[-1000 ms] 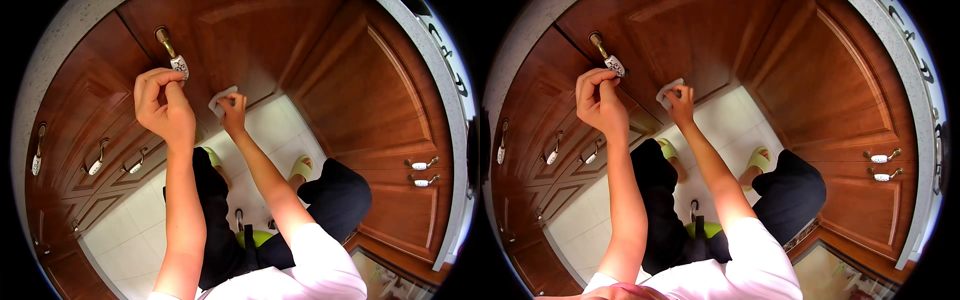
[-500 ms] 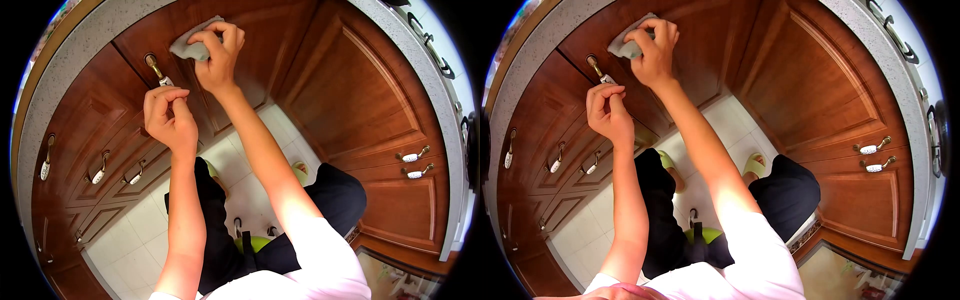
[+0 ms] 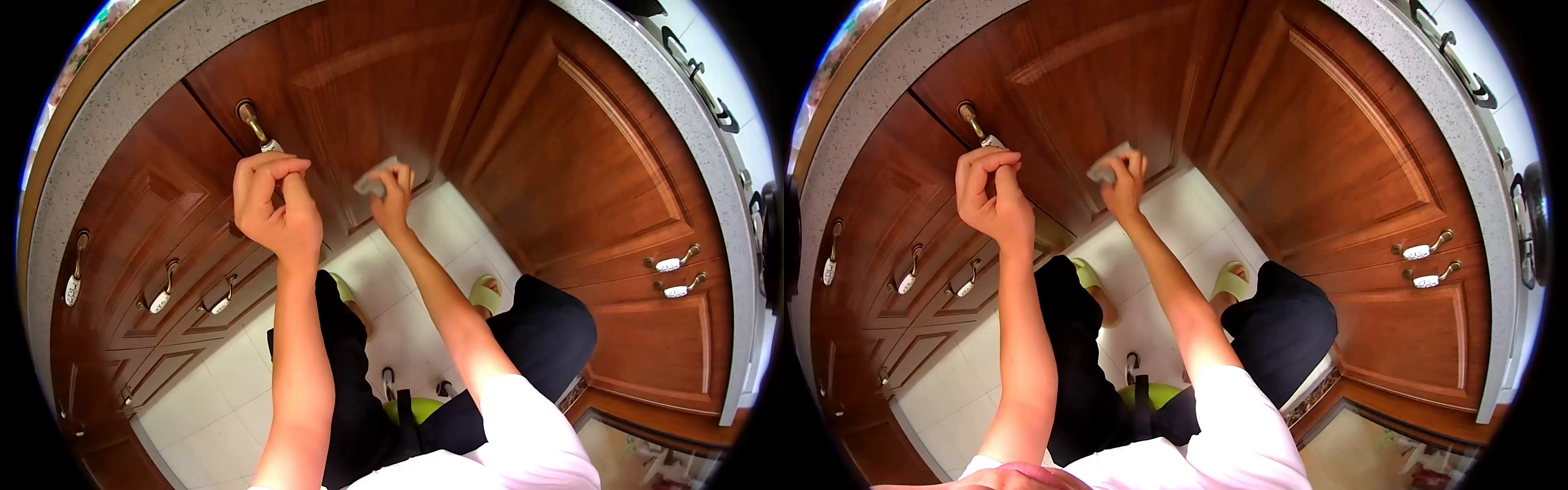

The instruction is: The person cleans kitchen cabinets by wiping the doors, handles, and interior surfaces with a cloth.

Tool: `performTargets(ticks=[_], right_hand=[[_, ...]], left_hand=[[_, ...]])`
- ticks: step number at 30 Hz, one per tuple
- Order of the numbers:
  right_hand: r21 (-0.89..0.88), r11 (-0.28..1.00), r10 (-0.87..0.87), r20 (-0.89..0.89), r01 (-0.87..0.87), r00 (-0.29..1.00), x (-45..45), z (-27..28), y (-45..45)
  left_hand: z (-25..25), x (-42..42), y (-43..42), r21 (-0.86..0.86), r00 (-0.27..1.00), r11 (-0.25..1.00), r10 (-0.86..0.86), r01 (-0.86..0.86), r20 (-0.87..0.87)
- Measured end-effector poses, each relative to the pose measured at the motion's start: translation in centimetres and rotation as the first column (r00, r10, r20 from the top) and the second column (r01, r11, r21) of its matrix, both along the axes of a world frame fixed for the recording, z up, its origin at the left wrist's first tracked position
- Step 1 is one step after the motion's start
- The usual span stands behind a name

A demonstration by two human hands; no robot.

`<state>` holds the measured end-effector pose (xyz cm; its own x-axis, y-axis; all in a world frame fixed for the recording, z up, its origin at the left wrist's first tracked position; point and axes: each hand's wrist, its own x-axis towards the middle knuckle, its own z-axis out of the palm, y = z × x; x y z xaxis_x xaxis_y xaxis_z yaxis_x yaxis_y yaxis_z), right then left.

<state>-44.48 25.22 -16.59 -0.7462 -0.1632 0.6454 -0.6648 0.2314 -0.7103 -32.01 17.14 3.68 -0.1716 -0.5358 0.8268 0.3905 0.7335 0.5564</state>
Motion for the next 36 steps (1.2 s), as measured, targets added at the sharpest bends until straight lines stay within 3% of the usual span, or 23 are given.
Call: performTargets(ticks=[2,5,6,8,11,14,18,19,22,24,28,31,32,34,36], right_hand=[[-0.129,0.992,-0.036,-0.240,0.005,0.970,-0.7,8.3,-1.1],[-0.263,0.964,-0.082,-0.463,-0.049,0.883,-3.4,18.0,-2.1],[-0.364,0.927,-0.116,-0.499,-0.086,0.859,-4.5,20.3,-2.6],[-0.375,0.925,-0.142,-0.507,-0.069,0.850,-5.8,21.3,-2.8],[-0.364,0.931,-0.191,-0.462,0.012,0.866,-5.8,17.9,-2.7],[-0.276,0.952,-0.214,-0.284,0.133,0.935,-4.0,7.9,-2.3],[-0.075,0.989,-0.126,-0.002,0.126,0.992,-1.9,-2.6,-0.1],[-0.042,0.993,-0.104,0.069,0.107,0.992,-1.7,-2.7,0.2],[-0.110,0.980,-0.164,0.010,0.164,0.986,-2.0,1.0,-0.1],[-0.224,0.961,-0.196,-0.125,0.165,0.973,-3.3,8.2,-0.5],[-0.448,0.893,-0.135,-0.366,-0.047,0.921,-6.2,21.5,-1.4],[-0.385,0.920,-0.219,-0.364,0.068,0.905,-7.5,21.5,-1.8],[-0.289,0.950,-0.234,-0.409,0.118,0.882,-7.2,20.1,-1.3],[-0.224,0.955,-0.265,-0.360,0.193,0.894,-6.6,14.6,-0.8],[-0.150,0.966,-0.238,-0.186,0.212,0.953,-5.2,8.1,-0.4]], left_hand=[[0.0,0.1,0.3,0.018,1.000,1.000,-0.018,0.018,0.002],[0.0,0.0,0.6,0.017,0.999,0.999,-0.047,0.046,0.027],[-0.2,-0.2,0.7,-0.001,0.998,0.999,-0.049,0.049,0.034],[-0.2,0.0,0.8,-0.027,0.996,0.997,-0.065,0.067,0.067],[0.0,0.1,1.0,-0.034,0.991,0.995,-0.095,0.099,0.098],[-0.1,-0.1,0.6,-0.039,0.994,0.995,-0.084,0.087,0.072],[-0.2,-0.2,0.8,-0.041,0.995,0.996,-0.073,0.076,0.072],[-0.1,-0.3,0.9,-0.033,0.995,0.997,-0.072,0.074,0.067],[0.1,-0.4,1.2,-0.054,0.996,0.997,-0.050,0.055,0.077],[0.2,-0.6,1.6,-0.036,0.994,0.997,-0.071,0.074,0.078],[0.1,-0.7,2.4,0.004,0.973,0.986,-0.168,0.169,0.161],[0.0,-1.1,2.7,-0.017,0.962,0.982,-0.182,0.189,0.205],[0.2,-1.2,2.8,-0.020,0.959,0.979,-0.197,0.205,0.202],[0.2,-1.3,2.6,-0.032,0.956,0.978,-0.197,0.208,0.216],[0.1,-1.1,2.4,-0.018,0.949,0.976,-0.206,0.217,0.238]])
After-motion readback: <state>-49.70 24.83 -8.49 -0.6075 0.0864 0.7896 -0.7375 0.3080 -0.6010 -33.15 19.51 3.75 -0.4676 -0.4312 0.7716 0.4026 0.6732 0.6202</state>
